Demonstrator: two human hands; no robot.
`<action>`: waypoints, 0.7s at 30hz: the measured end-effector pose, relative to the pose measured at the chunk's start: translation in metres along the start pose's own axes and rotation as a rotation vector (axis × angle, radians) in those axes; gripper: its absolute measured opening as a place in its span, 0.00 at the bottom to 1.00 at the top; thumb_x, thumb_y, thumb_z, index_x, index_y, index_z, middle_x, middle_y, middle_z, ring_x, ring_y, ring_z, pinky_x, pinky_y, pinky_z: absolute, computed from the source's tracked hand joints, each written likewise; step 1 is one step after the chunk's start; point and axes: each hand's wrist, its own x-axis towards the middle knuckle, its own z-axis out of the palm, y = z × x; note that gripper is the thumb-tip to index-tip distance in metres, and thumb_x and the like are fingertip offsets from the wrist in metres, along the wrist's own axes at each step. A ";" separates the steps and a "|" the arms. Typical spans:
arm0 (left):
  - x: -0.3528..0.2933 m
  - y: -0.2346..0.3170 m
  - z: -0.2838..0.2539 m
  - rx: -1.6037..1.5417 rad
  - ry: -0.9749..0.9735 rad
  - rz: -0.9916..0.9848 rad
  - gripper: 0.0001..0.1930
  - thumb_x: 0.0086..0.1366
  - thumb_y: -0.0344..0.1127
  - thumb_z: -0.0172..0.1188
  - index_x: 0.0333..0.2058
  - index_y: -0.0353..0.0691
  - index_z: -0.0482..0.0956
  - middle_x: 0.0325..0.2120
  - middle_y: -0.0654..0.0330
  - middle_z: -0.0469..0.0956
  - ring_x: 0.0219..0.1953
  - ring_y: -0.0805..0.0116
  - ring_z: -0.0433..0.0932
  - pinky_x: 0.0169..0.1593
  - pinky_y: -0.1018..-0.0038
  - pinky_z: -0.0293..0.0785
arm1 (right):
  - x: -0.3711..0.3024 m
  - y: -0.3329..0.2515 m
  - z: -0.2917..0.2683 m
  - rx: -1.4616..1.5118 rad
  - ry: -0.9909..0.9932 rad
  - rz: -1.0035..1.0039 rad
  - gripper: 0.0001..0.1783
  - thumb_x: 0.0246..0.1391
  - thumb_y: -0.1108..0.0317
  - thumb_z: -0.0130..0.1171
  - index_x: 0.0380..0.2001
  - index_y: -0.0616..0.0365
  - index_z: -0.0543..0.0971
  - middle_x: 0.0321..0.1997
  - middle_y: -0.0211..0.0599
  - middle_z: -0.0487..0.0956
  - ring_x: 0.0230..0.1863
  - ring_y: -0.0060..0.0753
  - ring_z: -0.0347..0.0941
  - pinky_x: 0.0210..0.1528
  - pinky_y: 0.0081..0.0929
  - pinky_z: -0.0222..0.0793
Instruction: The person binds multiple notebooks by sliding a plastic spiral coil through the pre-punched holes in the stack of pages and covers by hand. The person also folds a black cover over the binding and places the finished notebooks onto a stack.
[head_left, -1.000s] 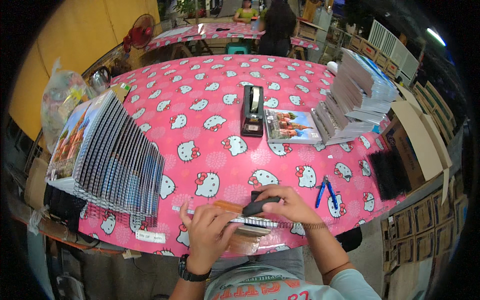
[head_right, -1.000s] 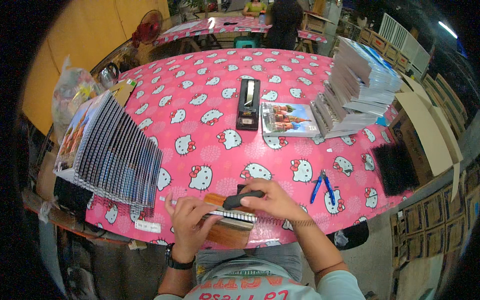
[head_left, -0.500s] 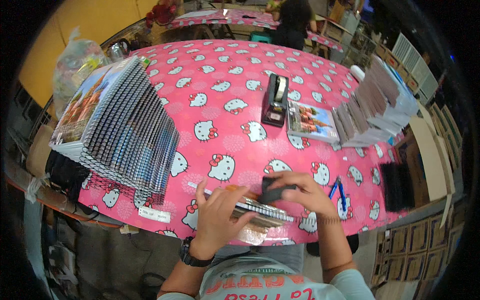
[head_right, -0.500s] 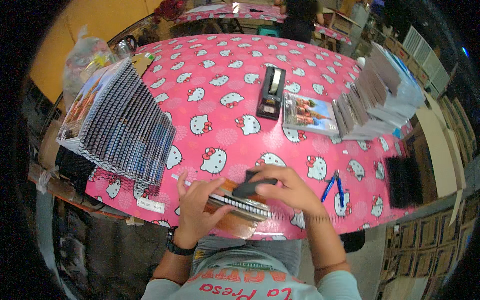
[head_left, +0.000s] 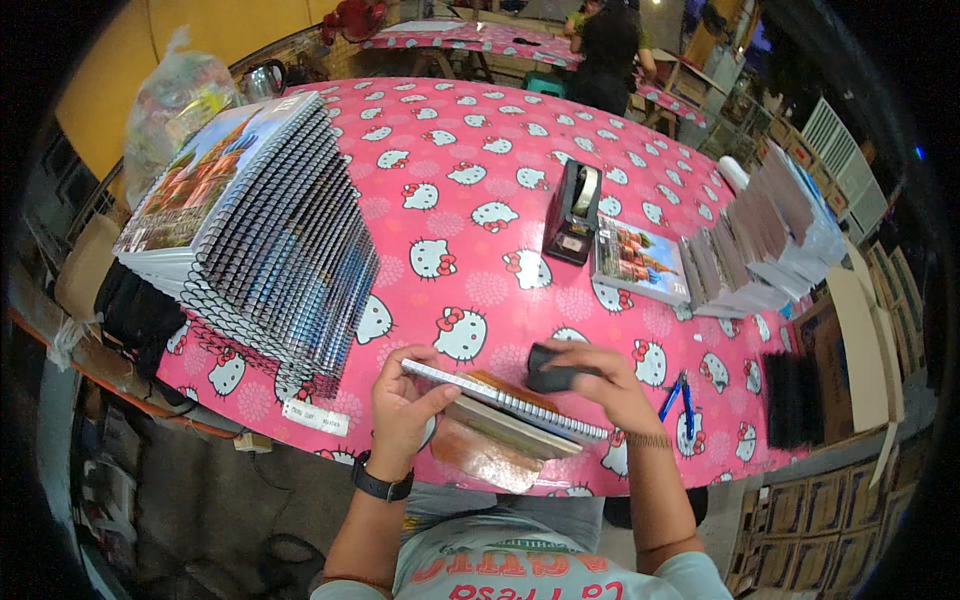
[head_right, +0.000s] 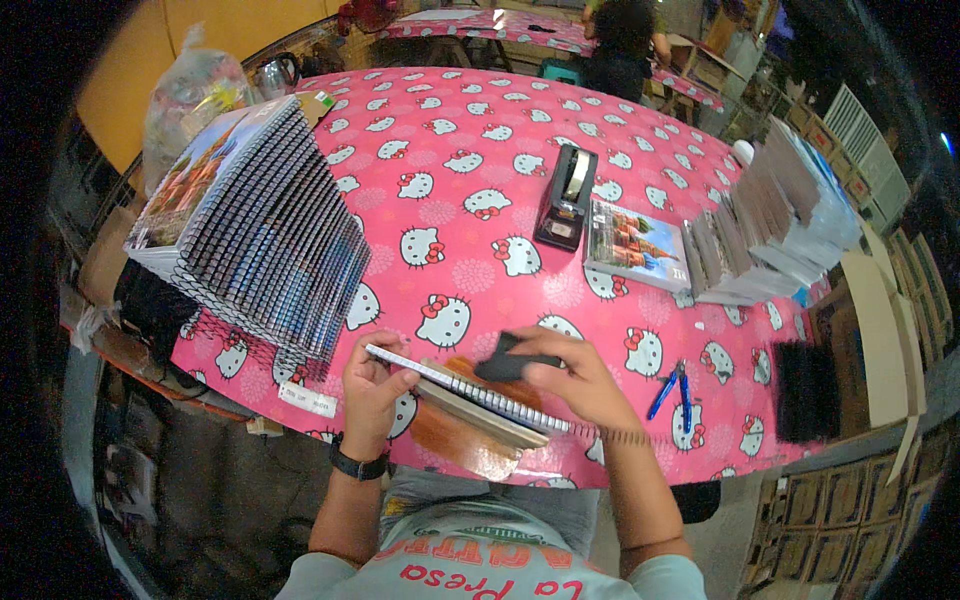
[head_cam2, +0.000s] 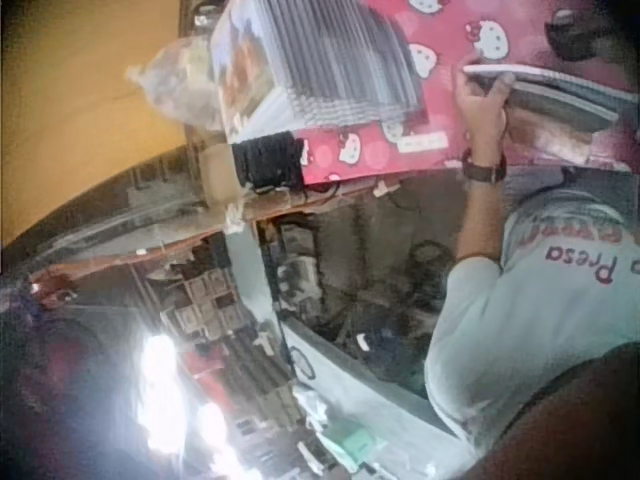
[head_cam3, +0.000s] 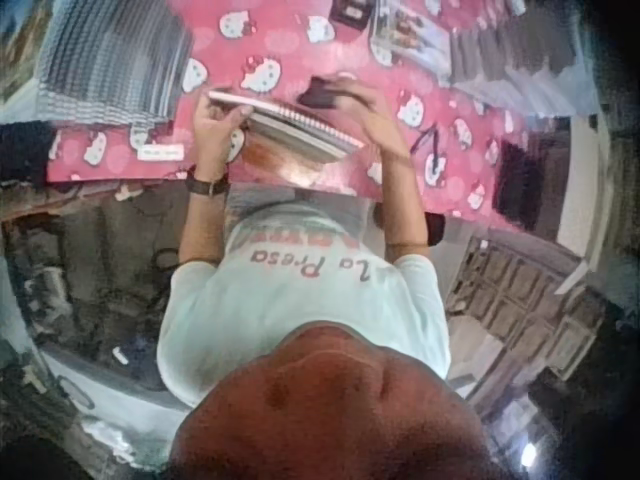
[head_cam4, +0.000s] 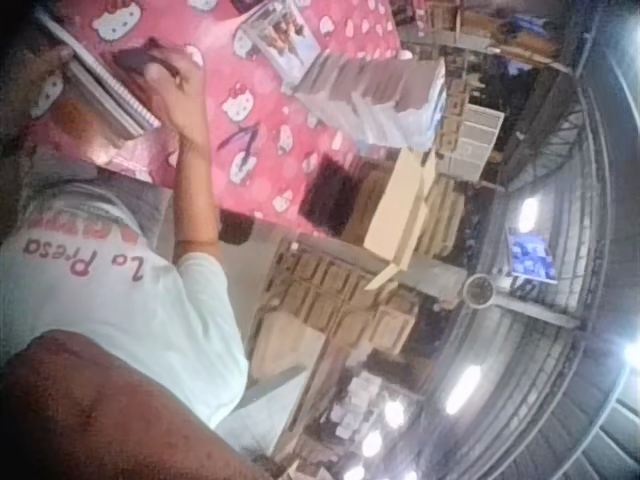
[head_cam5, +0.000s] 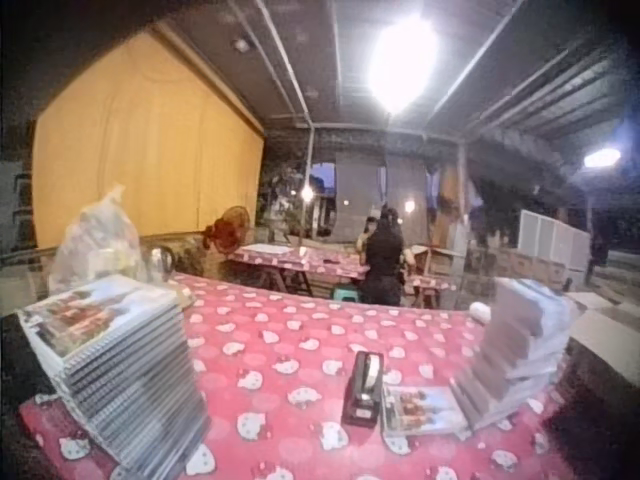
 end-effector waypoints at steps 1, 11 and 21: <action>0.000 0.000 0.002 -0.029 0.011 -0.024 0.26 0.46 0.19 0.65 0.45 0.37 0.67 0.36 0.62 0.69 0.42 0.73 0.69 0.47 0.76 0.67 | -0.003 0.000 0.005 0.229 -0.058 -0.089 0.26 0.45 0.49 0.58 0.36 0.62 0.79 0.47 0.52 0.74 0.51 0.44 0.68 0.53 0.35 0.61; 0.004 0.006 0.008 -0.200 -0.019 -0.072 0.25 0.50 0.19 0.62 0.47 0.38 0.66 0.35 0.64 0.70 0.38 0.76 0.70 0.43 0.79 0.68 | 0.018 0.002 0.008 0.007 -0.129 -0.071 0.19 0.49 0.57 0.57 0.36 0.63 0.79 0.43 0.49 0.76 0.48 0.41 0.70 0.53 0.35 0.60; 0.001 -0.007 -0.001 -0.365 -0.041 -0.108 0.18 0.55 0.19 0.58 0.45 0.36 0.69 0.34 0.63 0.72 0.36 0.76 0.71 0.42 0.80 0.69 | 0.030 -0.007 0.010 -0.239 -0.033 0.069 0.31 0.44 0.43 0.56 0.38 0.63 0.79 0.50 0.54 0.73 0.52 0.42 0.69 0.53 0.34 0.62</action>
